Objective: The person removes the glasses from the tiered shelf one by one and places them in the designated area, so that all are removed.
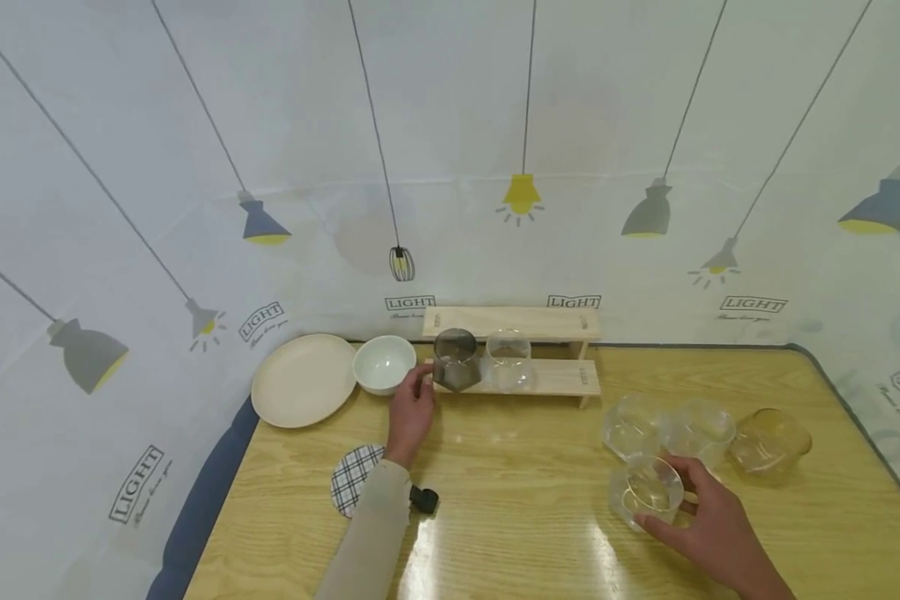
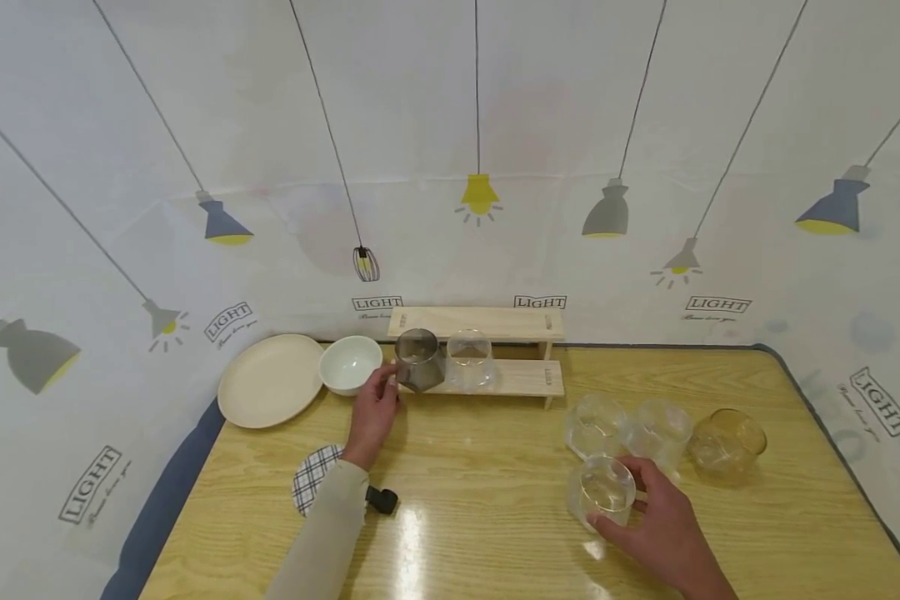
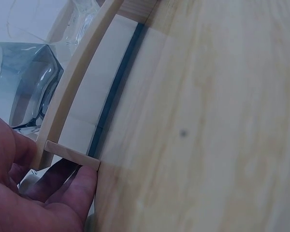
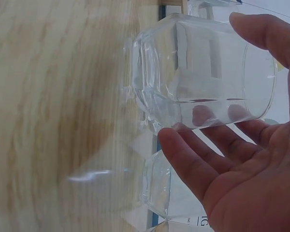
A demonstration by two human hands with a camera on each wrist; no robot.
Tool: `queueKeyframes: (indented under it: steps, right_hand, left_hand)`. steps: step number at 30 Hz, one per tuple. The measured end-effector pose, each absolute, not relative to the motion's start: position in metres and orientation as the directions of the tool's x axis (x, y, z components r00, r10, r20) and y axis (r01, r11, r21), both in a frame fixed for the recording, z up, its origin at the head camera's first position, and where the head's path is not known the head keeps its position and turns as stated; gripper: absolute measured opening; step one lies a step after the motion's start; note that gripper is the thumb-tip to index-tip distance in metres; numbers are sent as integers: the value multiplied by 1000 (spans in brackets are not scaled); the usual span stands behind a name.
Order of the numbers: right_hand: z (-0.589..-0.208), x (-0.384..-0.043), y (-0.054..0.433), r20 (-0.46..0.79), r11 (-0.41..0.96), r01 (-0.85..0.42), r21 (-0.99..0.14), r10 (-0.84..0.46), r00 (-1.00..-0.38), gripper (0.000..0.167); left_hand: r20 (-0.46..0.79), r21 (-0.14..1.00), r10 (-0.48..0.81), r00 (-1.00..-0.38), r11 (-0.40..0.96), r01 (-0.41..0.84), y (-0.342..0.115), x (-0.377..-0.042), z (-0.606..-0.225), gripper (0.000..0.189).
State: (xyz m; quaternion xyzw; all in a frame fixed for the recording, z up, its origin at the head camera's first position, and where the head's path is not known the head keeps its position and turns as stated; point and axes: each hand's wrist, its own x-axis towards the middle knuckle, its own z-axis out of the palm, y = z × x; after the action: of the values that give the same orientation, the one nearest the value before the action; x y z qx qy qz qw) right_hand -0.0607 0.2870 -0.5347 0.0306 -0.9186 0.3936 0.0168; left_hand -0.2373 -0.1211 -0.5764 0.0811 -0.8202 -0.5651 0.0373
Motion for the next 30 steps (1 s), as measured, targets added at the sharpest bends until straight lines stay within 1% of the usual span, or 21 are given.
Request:
queueKeyframes:
  steps: [9, 11, 14, 17, 19, 26, 30]
  right_hand:
    - [-534, -60, 290, 123, 697, -134, -705, -66, -990, 84]
    - [-531, -60, 290, 138, 705, -143, -695, -65, -988, 81]
    - [-522, -63, 288, 167, 712, -163, -683, -65, -984, 71]
    - [-512, -67, 283, 220, 715, -200, -670, -67, -973, 61]
    - [-506, -70, 278, 260, 716, -229, -660, -68, -963, 58]
    - [-488, -85, 259, 403, 709, -357, -608, -112, -908, 57]
    - [-479, -94, 247, 430, 711, -393, -584, -139, -892, 55]
  left_hand:
    - [-26, 936, -168, -985, 342, -83, -121, -236, -574, 31]
    - [-26, 936, -165, -986, 343, -82, -120, -236, -574, 31]
    - [-29, 936, -168, -985, 340, -86, -120, -237, -575, 32]
    - [-31, 937, -173, -984, 339, -89, -121, -237, -574, 32]
    - [-27, 936, -177, -984, 342, -87, -121, -237, -574, 32]
    - [-34, 930, -185, -982, 353, -99, -121, -238, -574, 32]
    - [-41, 931, -184, -982, 350, -105, -120, -237, -576, 31]
